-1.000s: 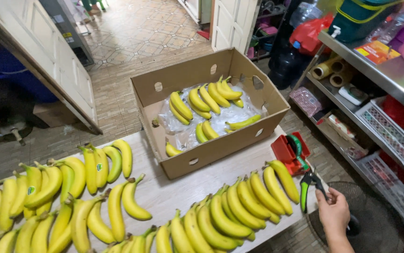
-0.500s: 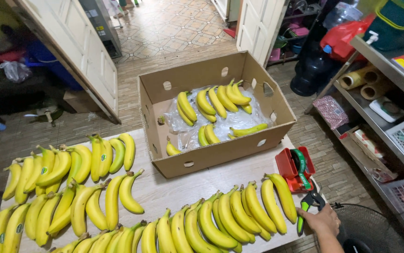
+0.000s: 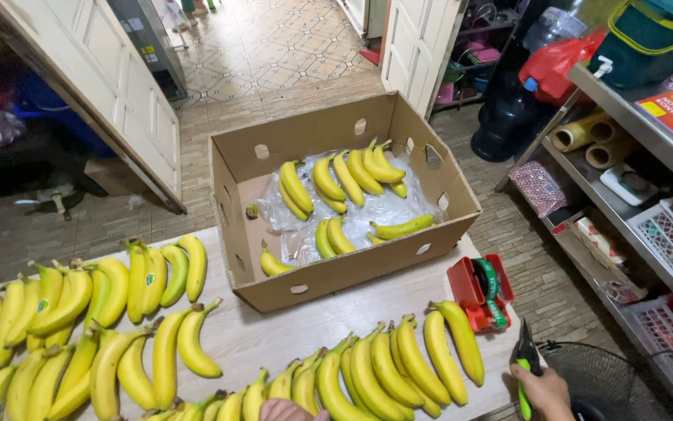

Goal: Arranging and sorting bunches of bananas on a table and inside a cardboard box.

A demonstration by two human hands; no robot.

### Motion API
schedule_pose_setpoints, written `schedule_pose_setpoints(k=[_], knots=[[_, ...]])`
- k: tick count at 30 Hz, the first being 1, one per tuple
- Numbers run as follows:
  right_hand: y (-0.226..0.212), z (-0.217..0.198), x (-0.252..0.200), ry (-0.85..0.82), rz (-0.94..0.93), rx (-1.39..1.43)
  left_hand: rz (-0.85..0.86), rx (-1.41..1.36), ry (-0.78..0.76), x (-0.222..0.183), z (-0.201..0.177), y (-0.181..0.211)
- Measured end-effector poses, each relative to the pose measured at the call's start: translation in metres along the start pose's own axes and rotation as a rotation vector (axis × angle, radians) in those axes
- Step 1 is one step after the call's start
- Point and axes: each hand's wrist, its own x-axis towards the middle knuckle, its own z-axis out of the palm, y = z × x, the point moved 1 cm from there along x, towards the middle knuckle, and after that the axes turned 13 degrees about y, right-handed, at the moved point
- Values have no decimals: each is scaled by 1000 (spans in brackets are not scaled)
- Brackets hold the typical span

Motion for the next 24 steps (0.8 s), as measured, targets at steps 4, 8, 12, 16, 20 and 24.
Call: schedule_pose_setpoints(k=[4, 8, 12, 16, 20, 24], knots=[[53, 21, 40, -51, 170, 276, 53, -295, 236, 13, 13, 86], [83, 63, 127, -381, -374, 793, 27, -648, 515, 46, 12, 194], [52, 31, 124, -388, 44, 1134, -306, -729, 30, 92, 28, 279], [4, -16, 118, -287, -333, 966, -400, -603, 31, 136, 62, 329], [-54, -50, 97, -403, -378, 972, -434, -412, -95, 145, 30, 358], [-84, -49, 97, -428, -356, 921, -475, -407, -139, 146, 10, 370]])
